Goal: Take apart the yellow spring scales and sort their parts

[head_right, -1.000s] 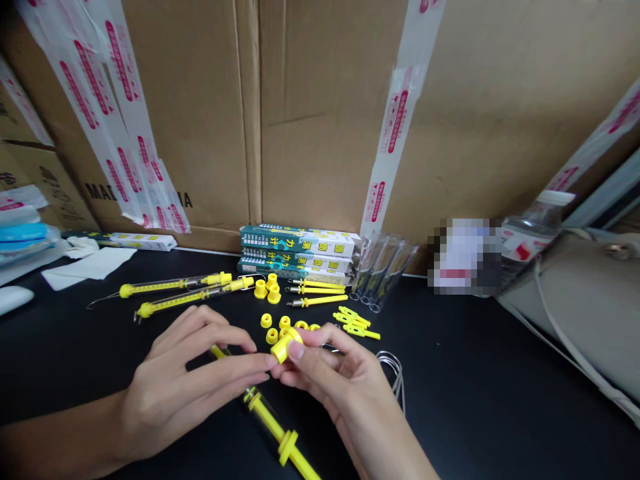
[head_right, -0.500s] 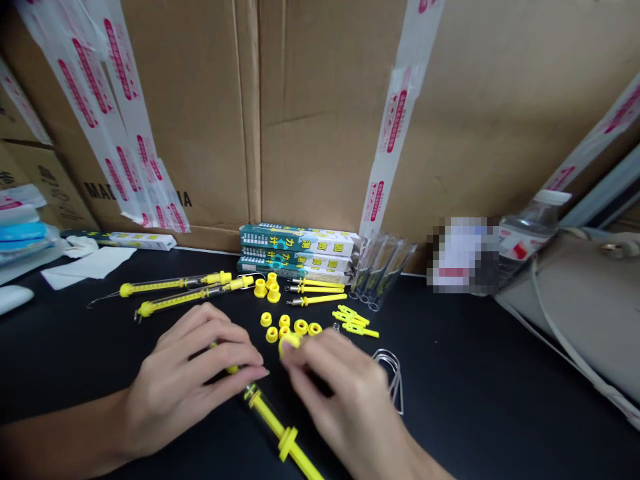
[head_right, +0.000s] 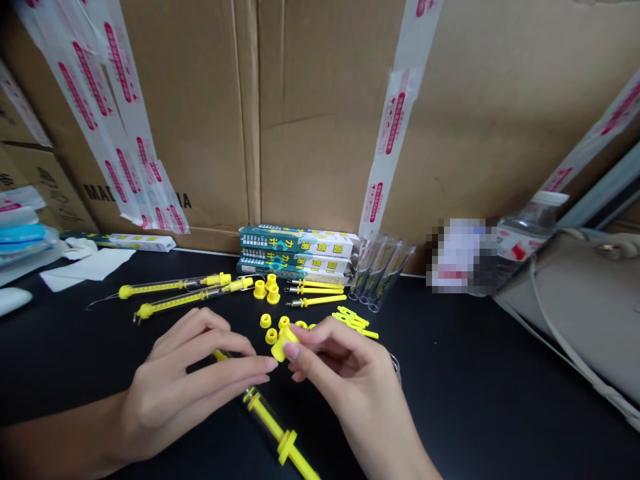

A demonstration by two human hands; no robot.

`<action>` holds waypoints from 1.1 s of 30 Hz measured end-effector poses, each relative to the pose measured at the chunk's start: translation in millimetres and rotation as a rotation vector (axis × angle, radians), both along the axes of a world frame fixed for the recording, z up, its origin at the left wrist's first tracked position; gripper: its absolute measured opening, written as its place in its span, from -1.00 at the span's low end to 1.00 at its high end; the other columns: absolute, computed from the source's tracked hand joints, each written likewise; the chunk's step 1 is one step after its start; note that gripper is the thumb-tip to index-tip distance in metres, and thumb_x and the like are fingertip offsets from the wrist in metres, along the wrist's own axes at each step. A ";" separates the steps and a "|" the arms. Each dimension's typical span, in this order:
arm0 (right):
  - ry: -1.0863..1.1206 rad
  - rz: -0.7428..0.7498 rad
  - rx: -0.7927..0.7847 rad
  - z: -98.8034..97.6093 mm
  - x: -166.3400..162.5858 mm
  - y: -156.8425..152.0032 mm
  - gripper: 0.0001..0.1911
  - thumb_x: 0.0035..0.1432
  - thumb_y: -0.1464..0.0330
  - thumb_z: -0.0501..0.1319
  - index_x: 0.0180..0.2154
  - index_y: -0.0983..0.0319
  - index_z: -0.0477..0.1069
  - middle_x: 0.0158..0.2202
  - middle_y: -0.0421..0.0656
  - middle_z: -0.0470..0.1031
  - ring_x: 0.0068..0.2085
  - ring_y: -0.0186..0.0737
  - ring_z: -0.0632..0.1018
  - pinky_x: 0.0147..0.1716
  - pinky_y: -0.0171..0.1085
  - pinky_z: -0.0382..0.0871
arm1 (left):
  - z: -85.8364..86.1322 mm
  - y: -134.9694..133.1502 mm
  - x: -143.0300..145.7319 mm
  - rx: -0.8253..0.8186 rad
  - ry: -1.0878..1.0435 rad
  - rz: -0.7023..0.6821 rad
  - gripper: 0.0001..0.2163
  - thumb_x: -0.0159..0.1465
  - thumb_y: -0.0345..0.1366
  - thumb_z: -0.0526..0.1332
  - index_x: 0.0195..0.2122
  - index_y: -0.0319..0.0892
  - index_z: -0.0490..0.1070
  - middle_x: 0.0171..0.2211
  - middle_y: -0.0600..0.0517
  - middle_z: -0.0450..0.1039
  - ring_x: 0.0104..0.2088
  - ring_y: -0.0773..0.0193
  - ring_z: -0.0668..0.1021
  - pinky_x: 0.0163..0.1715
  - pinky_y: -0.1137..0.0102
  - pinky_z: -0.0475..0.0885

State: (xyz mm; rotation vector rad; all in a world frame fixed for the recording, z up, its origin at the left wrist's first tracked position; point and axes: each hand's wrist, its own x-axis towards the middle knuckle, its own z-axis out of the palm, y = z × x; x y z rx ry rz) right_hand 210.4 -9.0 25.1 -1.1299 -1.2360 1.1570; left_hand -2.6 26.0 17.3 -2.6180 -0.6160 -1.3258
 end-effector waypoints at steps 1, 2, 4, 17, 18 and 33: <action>0.010 0.004 -0.004 0.7 0.0 -0.6 -0.78 -0.05 0.28 0.53 -0.46 0.19 0.54 -0.40 -0.24 0.61 -0.45 -0.34 0.53 -0.40 -0.41 0.51 | 1.0 -0.7 0.5 0.019 -0.007 0.010 -0.80 0.27 -0.45 0.37 -0.11 -0.06 0.60 -0.36 0.10 0.59 -0.37 0.27 0.41 -0.36 0.37 0.34; 0.021 0.005 -0.008 1.2 0.2 -1.0 -0.78 -0.05 0.28 0.53 -0.46 0.19 0.55 -0.40 -0.24 0.61 -0.45 -0.35 0.54 -0.40 -0.41 0.51 | 1.7 -1.3 1.0 0.035 -0.011 0.019 -0.79 0.26 -0.45 0.38 -0.11 -0.05 0.60 -0.36 0.11 0.59 -0.37 0.27 0.41 -0.36 0.37 0.33; 0.041 0.000 -0.011 1.7 0.6 -1.1 -0.79 -0.04 0.28 0.53 -0.45 0.18 0.55 -0.41 -0.26 0.60 -0.46 -0.37 0.53 -0.40 -0.43 0.49 | 2.2 -2.1 1.4 0.048 -0.008 0.032 -0.77 0.25 -0.46 0.39 -0.11 -0.04 0.60 -0.35 0.11 0.60 -0.37 0.27 0.41 -0.35 0.38 0.32; 0.187 0.004 -0.064 -4.8 -11.6 -4.4 -0.73 -0.08 0.27 0.56 -0.48 0.20 0.50 -0.49 -0.28 0.57 -0.49 -0.39 0.54 -0.41 -0.44 0.48 | 0.4 -1.9 0.6 -0.028 -0.004 -0.027 -0.98 0.31 -0.37 0.35 -0.26 -0.17 0.58 -0.38 0.07 0.56 -0.37 0.26 0.40 -0.37 0.36 0.35; 0.198 0.011 -0.057 -7.3 -13.4 -4.9 -0.73 -0.06 0.26 0.54 -0.47 0.20 0.50 -0.51 -0.28 0.56 -0.49 -0.40 0.54 -0.40 -0.44 0.48 | -0.2 -1.6 0.5 -0.044 -0.006 -0.044 -0.97 0.32 -0.37 0.33 -0.27 -0.18 0.56 -0.38 0.06 0.56 -0.37 0.26 0.40 -0.36 0.36 0.35; -0.012 0.087 0.073 -20.6 6.5 -5.0 -0.92 0.18 0.45 0.13 -0.36 0.17 0.31 -0.47 -0.30 0.26 -0.46 -0.35 0.30 -0.48 -0.40 0.24 | -9.0 -0.2 -4.3 -0.188 -0.014 -0.209 -0.85 0.28 -0.55 0.33 -0.16 -0.25 0.50 -0.20 0.03 0.64 -0.30 0.26 0.44 -0.29 0.38 0.45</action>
